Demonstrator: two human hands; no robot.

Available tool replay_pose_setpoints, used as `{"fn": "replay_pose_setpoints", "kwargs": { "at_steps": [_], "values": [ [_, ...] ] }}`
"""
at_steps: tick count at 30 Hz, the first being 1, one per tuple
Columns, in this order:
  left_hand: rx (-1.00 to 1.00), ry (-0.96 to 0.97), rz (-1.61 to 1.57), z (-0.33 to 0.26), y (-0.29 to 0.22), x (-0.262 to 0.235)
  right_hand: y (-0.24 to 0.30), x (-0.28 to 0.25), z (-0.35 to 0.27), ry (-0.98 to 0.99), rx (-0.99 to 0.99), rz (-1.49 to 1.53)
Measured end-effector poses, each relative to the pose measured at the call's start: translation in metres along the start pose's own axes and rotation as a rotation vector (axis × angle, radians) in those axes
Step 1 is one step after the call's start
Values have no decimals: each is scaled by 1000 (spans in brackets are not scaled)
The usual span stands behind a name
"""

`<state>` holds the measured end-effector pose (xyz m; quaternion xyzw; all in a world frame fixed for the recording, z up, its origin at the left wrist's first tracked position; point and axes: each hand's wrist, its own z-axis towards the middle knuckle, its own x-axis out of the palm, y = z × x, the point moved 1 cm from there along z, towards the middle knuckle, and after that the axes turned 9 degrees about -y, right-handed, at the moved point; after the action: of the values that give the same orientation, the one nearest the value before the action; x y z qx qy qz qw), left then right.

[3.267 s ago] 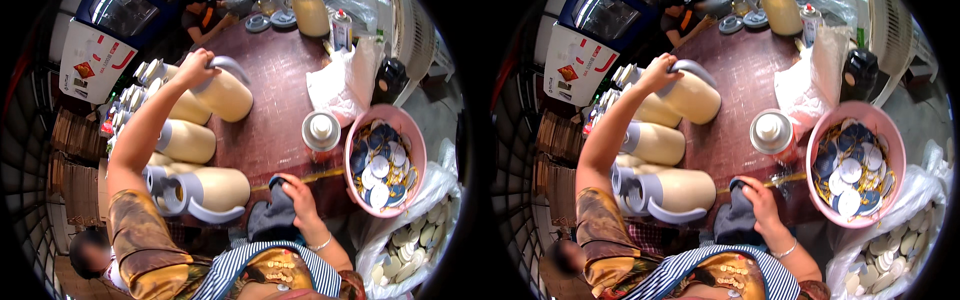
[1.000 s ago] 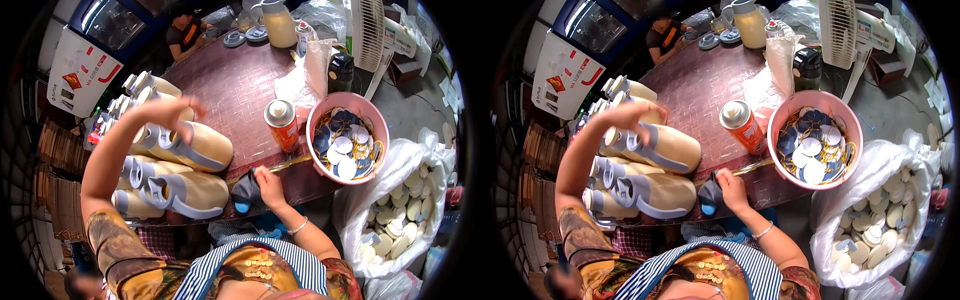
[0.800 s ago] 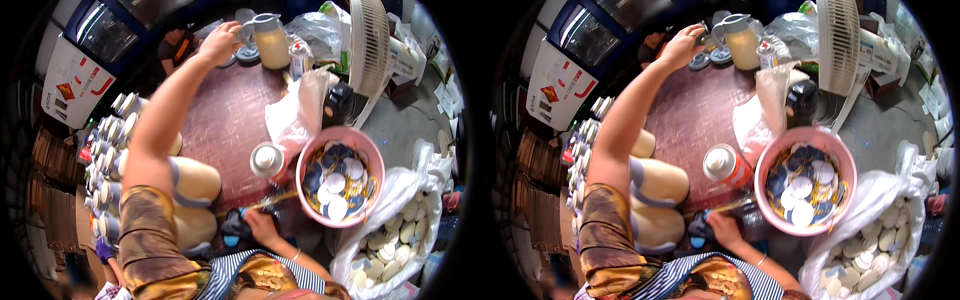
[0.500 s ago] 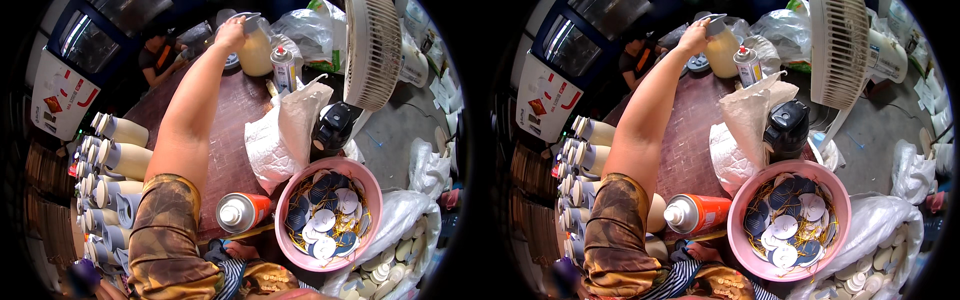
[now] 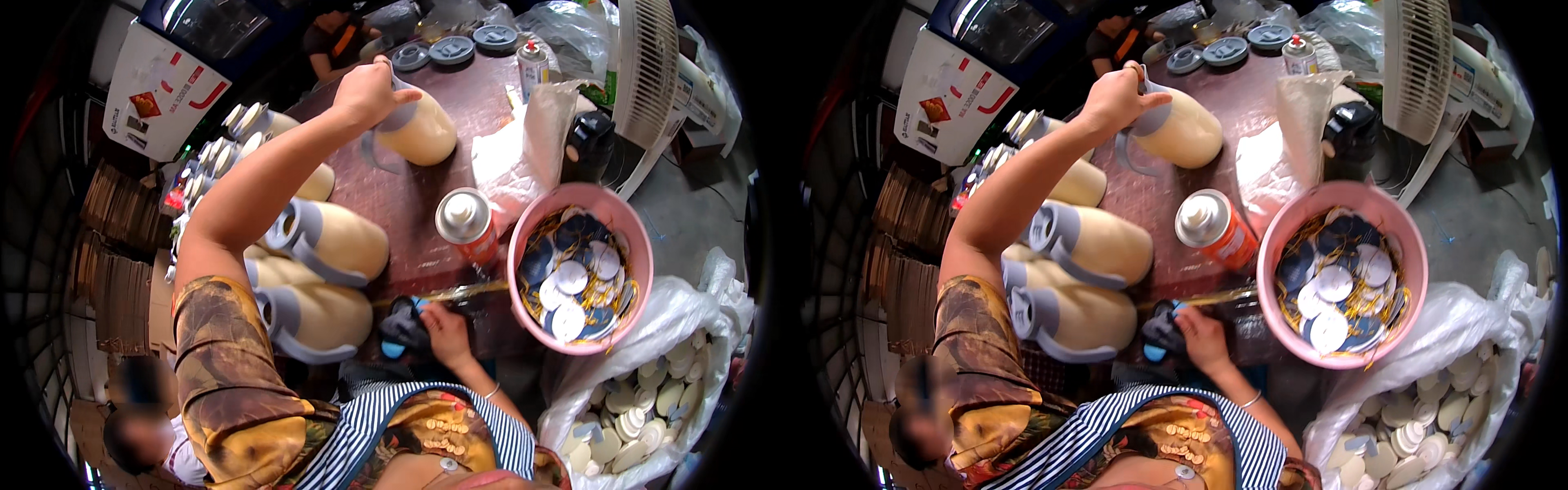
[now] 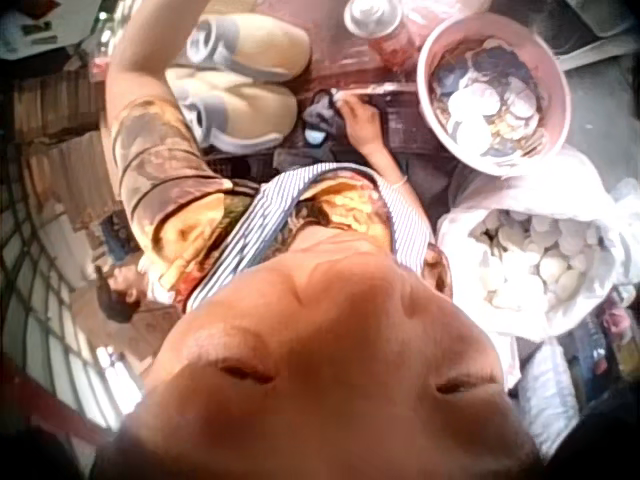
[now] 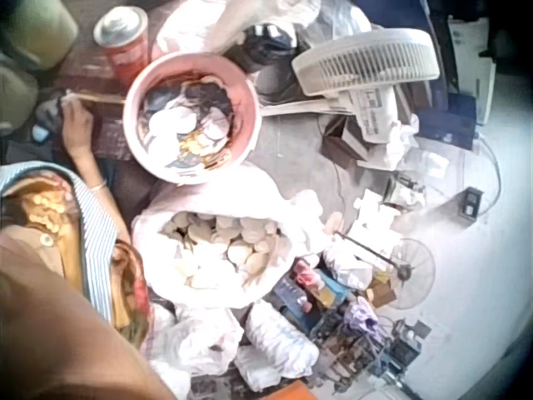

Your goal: The person wipes the surfaces of several thermal jugs with a cloth and assembles the lid assemblies by hand-inserting plastic components.

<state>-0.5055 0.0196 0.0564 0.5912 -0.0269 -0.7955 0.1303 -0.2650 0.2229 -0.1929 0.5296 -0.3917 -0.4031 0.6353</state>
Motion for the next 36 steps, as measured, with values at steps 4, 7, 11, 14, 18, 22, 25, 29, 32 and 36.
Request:
{"fn": "replay_pose_setpoints", "kwargs": {
  "at_steps": [4, 7, 11, 14, 18, 22, 25, 29, 32, 36],
  "values": [
    [164, 272, -524, -55, 31, -15, -4, -3, -1, -6, -14, 57],
    [741, 19, -114, -86, 55, -5, -4, -2, 0, 0, 58, 126],
    [591, -361, -117, -85, 62, 37, -9, 8, 0, -122, 89, 173],
    [700, -427, -35, -76, 73, 19, -11, 14, -1, -225, 113, 207],
    [510, -221, -244, -91, 106, 1, 14, 41, 32, -347, 161, 456],
    [482, -82, -362, -106, 118, 0, 21, 86, 79, -444, 171, 719],
    [376, -43, -441, -120, 116, 5, 26, 101, 96, -485, 163, 785],
    [271, -28, -440, -129, 113, 4, 42, 118, 96, -467, 161, 953],
    [305, -58, -446, -137, 108, 5, 60, 125, 99, -553, 78, 911],
    [253, -80, -515, -134, 110, 7, 62, 129, 112, -541, 162, 1105]
  ]
}}
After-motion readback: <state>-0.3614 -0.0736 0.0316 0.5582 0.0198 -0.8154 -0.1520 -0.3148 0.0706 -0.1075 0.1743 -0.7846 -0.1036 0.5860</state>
